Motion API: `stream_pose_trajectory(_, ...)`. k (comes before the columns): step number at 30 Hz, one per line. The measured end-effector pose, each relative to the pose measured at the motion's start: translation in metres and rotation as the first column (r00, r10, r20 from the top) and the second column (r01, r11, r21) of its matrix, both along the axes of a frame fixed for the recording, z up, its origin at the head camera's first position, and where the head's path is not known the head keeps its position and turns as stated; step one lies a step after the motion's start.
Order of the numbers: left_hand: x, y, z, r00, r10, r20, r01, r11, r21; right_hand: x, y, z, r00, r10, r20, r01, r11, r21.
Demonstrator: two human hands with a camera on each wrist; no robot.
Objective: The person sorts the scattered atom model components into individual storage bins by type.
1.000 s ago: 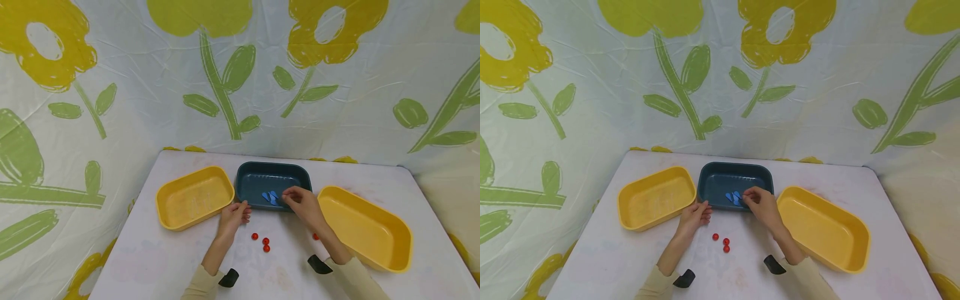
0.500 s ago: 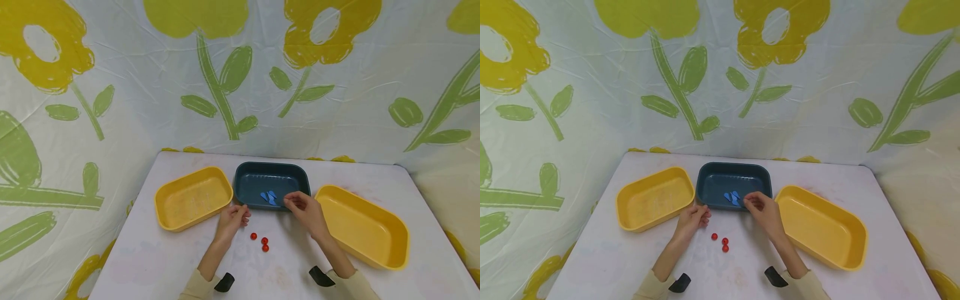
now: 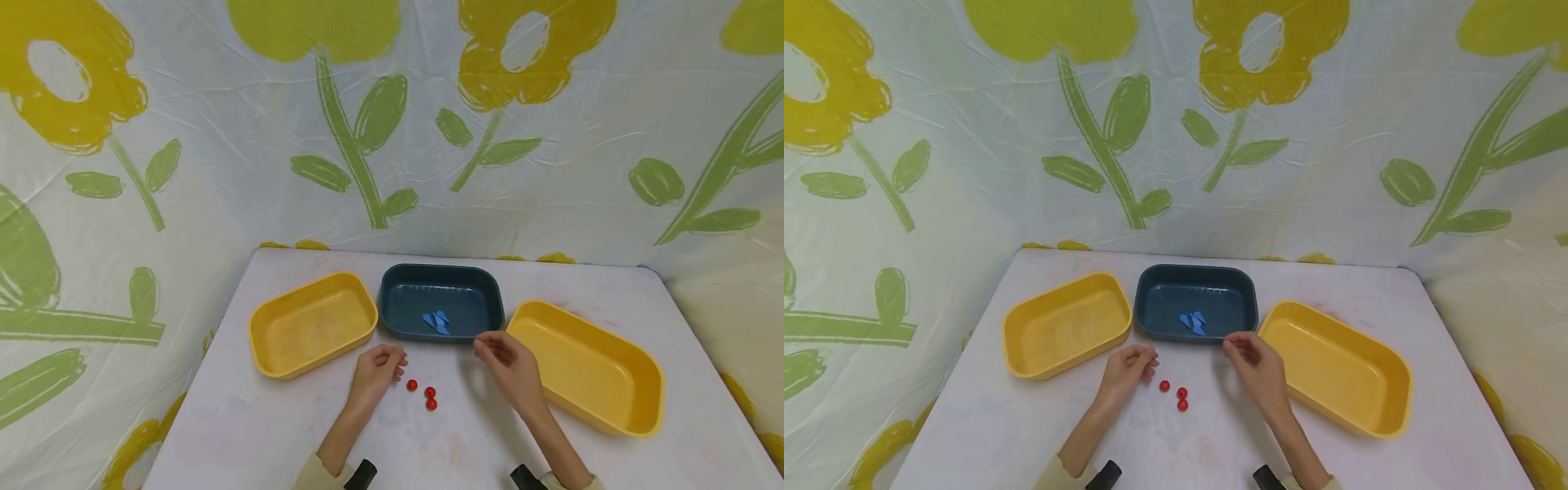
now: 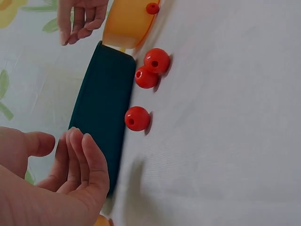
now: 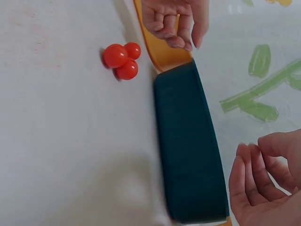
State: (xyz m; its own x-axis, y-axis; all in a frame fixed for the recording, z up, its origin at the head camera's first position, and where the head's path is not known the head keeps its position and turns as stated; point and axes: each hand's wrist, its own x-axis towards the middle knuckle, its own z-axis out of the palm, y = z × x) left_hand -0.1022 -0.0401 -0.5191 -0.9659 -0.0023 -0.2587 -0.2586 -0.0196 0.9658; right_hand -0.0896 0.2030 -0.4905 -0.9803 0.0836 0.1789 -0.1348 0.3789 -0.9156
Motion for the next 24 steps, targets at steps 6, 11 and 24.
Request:
stream_pose_trajectory(6,0.01,-0.002,0.006,0.999,-0.016,-0.031,0.014,0.999,-0.036,0.018,0.0,0.016,0.999,-0.026,0.03,0.027,0.999,-0.04)
stream_pose_trajectory(11,0.013,-0.003,-0.004,0.999,-0.011,-0.037,0.009,0.998,-0.065,0.027,0.006,0.011,0.994,-0.07,0.088,0.079,0.992,-0.099)
stream_pose_trajectory(24,0.025,-0.001,-0.014,1.0,0.006,-0.028,-0.01,0.986,-0.167,0.049,0.023,-0.013,0.961,-0.21,0.181,0.227,0.971,-0.078)
